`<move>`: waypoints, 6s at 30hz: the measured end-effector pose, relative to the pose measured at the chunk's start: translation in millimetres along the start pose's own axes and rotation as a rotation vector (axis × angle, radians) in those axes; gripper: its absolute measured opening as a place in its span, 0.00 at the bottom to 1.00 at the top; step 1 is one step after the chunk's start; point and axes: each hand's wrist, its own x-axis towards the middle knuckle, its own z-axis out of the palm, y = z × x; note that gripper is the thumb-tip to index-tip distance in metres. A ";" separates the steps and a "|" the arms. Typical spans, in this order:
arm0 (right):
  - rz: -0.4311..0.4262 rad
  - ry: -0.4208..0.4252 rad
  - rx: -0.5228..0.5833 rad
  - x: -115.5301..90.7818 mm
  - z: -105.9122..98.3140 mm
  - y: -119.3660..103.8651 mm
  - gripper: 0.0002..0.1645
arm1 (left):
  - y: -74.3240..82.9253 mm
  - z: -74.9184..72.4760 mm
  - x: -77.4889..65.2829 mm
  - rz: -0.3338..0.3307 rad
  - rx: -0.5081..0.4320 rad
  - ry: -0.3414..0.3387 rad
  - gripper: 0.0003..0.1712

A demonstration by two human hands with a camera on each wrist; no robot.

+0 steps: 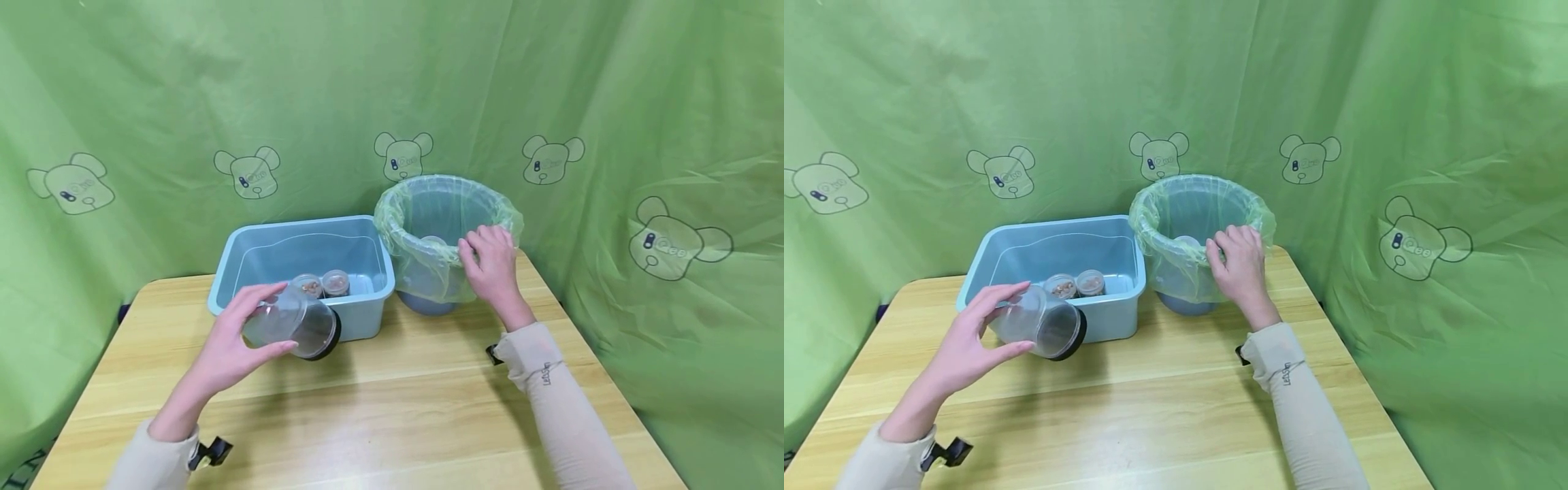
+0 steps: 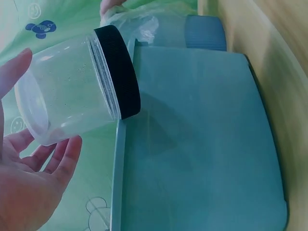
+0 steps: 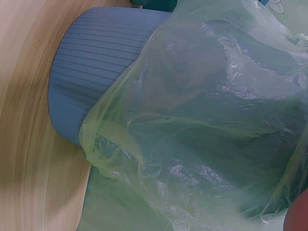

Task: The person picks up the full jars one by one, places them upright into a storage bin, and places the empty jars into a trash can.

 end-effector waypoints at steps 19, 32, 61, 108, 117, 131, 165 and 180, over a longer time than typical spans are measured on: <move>0.000 0.002 -0.006 0.2 -1.0 1.8 0.25 | 23.2 25.9 51.7 0.010 -0.199 0.069 0.46; 0.008 0.001 -0.004 0.5 -1.4 2.7 0.24 | 47.3 65.4 103.5 0.064 -0.370 0.121 0.45; -0.008 0.023 0.002 -1.2 6.0 1.0 0.24 | 60.9 152.5 179.5 0.043 -0.427 0.168 0.51; -0.053 0.092 -0.001 1.8 9.3 4.6 0.24 | 60.4 168.8 191.7 0.164 -0.026 0.014 0.44; -0.058 0.101 -0.006 1.2 9.3 3.8 0.24 | 62.2 169.3 192.0 0.160 0.119 -0.030 0.42; -0.057 0.102 0.001 -0.3 10.2 5.7 0.24 | 62.3 168.8 193.8 0.123 0.125 0.026 0.36; -0.053 0.089 0.020 -0.4 9.1 4.1 0.23 | 43.9 160.1 195.0 0.073 0.211 0.024 0.34; -0.050 0.080 0.018 -0.3 8.0 2.8 0.23 | 44.6 151.7 188.6 0.089 0.165 0.002 0.34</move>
